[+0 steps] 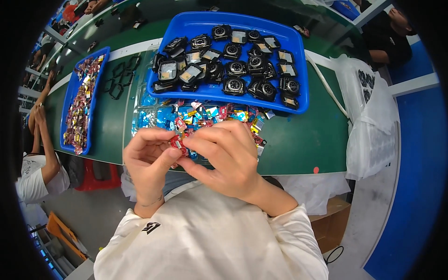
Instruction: Assembling small electronic components manually at a factory production line.
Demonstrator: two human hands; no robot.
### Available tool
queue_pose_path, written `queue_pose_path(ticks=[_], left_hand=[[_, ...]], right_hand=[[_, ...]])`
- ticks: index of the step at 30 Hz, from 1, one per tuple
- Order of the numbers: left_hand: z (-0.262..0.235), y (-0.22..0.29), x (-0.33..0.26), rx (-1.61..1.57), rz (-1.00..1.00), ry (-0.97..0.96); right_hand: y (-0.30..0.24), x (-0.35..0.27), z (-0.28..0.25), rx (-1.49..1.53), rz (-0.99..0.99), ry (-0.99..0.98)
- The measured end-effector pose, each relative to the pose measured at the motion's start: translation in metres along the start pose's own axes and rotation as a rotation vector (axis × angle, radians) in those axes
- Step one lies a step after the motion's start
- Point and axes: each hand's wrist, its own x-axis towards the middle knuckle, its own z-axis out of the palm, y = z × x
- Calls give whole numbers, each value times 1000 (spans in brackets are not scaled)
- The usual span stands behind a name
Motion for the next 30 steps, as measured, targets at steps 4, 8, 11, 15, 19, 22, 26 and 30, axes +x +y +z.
queue_pose_path(ticks=[4, 8, 11, 15, 19, 22, 26, 30], left_hand=[[-3, -3, 1, 79, 103, -38], [-12, -13, 8, 180, 477, -141], [-7, -11, 6, 102, 458, -118], [-9, -11, 6, 168, 450, -138], [-12, -14, 7, 111, 470, -130], [-12, -15, 6, 68, 478, -110], [-14, -15, 7, 24, 472, -126], [-11, -14, 6, -43, 445, -119]], right_hand=[[-3, -2, -4, -28, 22, 7], [0, -3, -9, -41, 12, 33], [2, -5, -10, -53, -12, 40], [3, -7, -7, 114, 54, 12], [3, -7, -6, 195, 89, -5], [4, -9, -5, 201, 89, -15], [2, -10, -4, 220, 103, -17], [0, -10, -4, 237, 114, -24]])
